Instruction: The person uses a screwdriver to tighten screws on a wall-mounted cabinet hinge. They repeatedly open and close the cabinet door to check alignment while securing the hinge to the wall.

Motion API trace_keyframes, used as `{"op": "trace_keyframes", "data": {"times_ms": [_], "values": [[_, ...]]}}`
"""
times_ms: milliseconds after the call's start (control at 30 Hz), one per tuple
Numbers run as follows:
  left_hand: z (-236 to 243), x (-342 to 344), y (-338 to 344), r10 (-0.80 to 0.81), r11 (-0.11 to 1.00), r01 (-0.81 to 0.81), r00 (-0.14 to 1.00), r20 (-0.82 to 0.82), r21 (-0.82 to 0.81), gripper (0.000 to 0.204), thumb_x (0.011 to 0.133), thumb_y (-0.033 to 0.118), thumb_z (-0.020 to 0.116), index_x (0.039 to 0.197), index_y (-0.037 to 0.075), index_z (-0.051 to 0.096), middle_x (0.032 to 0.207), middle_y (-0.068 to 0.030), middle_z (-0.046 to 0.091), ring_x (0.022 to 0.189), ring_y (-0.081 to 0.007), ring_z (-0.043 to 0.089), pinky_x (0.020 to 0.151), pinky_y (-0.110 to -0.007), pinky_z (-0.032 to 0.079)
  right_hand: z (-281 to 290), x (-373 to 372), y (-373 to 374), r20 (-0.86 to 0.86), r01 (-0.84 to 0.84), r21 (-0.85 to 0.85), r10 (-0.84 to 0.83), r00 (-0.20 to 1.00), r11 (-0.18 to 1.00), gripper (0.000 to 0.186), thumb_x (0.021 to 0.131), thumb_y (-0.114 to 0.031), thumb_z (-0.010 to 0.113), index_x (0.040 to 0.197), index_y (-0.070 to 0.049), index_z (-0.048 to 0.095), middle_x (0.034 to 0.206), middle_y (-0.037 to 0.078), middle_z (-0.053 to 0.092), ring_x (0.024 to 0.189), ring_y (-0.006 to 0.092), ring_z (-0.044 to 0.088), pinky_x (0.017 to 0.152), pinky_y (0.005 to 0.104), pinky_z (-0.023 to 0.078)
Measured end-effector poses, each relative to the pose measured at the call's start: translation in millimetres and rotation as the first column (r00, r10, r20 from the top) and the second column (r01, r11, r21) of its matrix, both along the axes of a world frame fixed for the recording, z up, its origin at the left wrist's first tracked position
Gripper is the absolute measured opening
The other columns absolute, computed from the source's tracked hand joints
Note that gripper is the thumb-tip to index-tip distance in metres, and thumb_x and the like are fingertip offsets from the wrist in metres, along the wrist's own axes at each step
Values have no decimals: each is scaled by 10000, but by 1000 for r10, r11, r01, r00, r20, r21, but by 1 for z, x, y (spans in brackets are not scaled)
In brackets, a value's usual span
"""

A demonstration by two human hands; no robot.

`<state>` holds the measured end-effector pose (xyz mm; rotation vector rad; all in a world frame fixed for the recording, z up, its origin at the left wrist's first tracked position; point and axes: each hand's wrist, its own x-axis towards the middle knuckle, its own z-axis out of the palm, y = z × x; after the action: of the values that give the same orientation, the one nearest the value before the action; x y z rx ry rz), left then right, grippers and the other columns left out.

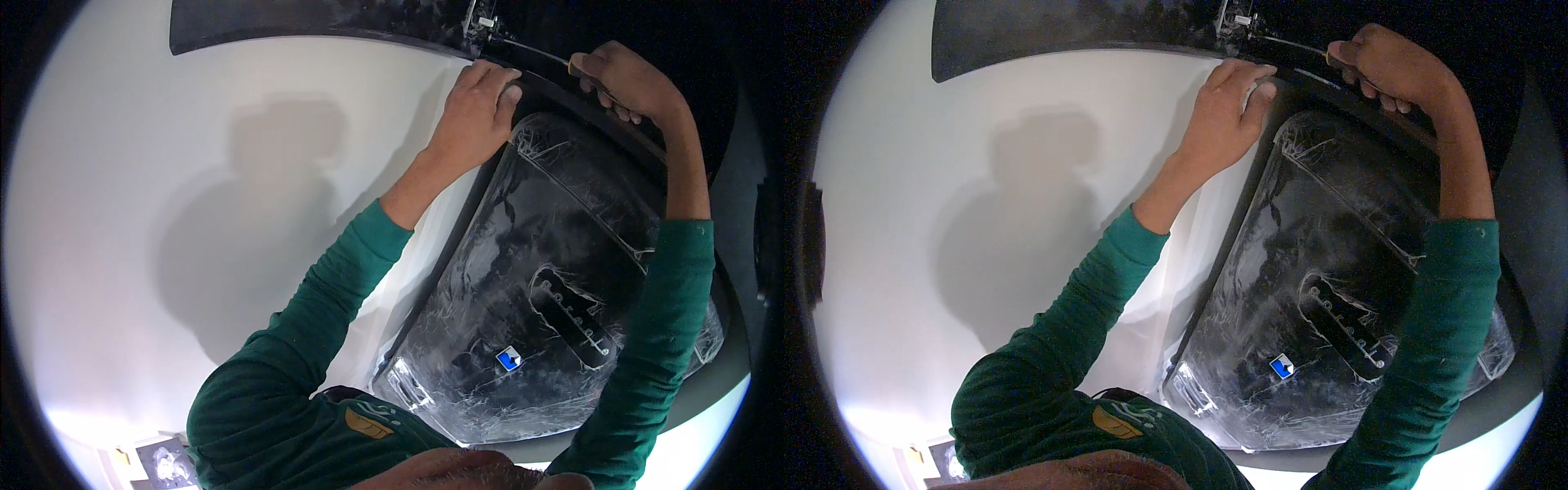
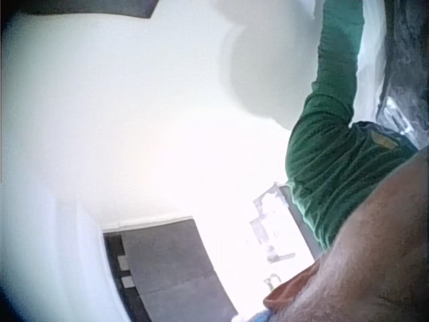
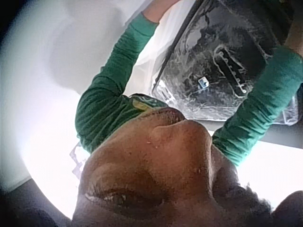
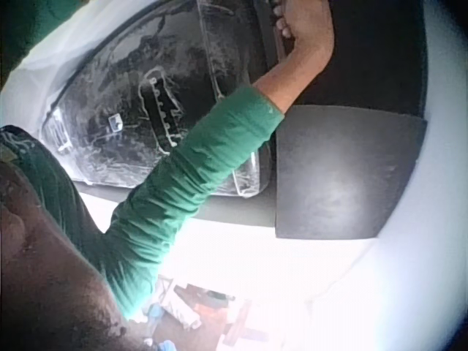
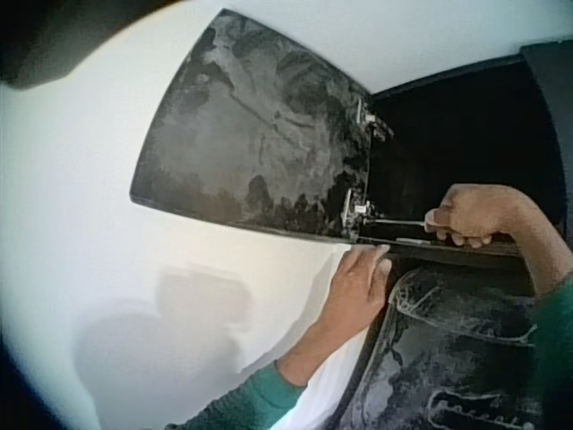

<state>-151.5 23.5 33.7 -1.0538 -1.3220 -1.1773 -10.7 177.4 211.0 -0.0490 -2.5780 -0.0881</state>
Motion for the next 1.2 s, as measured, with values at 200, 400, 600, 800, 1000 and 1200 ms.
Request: {"op": "trace_keyframes", "data": {"times_ms": [200,400,600,800,1000,1200], "values": [[-11,-5,3,242,969,-247,960,-139,-19,513,1022,357,623,1390,1,590,1432,-195,549,1357,-405,464,1124,-530,390,-13,-2,8,-94,32,-19,-34,995,999,543,1033,-501,555,856,0,669,593,50,555,445,165,551,398,339,435],[-11,-6,2,242,967,-248,965,-103,-56,600,1030,437,604,1446,8,543,1496,-182,501,1404,-416,415,1136,-560,362,-13,2,0,-71,10,-56,-14,997,998,539,1031,-500,563,854,-5,679,604,47,553,471,153,549,409,334,428],[-12,-11,2,226,971,-234,968,-112,-58,601,1033,448,597,1436,4,555,1496,-166,512,1409,-423,410,1135,-568,359,-16,-3,3,-91,17,-76,-24,996,997,523,1039,-495,557,898,-11,694,597,29,535,439,146,510,399,333,412],[-14,-19,-3,222,972,-229,968,-114,-48,601,1036,460,584,1430,6,569,1494,-162,521,1405,-423,417,1141,-570,349,-12,-1,1,-18,33,-83,-35,999,996,506,1053,-483,543,992,-11,715,595,28,532,414,125,483,380,307,377],[-13,-21,-3,225,971,-233,964,-139,-49,599,1040,465,574,1428,9,568,1488,-160,528,1398,-418,421,1142,-570,342,-13,-2,5,-22,33,-96,-35,999,995,491,1053,-492,538,1078,-43,734,597,13,527,410,118,481,365,298,360],[-10,-20,-6,190,980,-197,970,-149,-31,541,1048,423,568,1398,11,588,1442,-176,563,1362,-419,454,1148,-550,349,-9,-2,-1,25,18,-110,-15,1000,994,492,1060,-502,529,1061,-48,719,616,-3,527,396,98,454,350,285,348]]}}
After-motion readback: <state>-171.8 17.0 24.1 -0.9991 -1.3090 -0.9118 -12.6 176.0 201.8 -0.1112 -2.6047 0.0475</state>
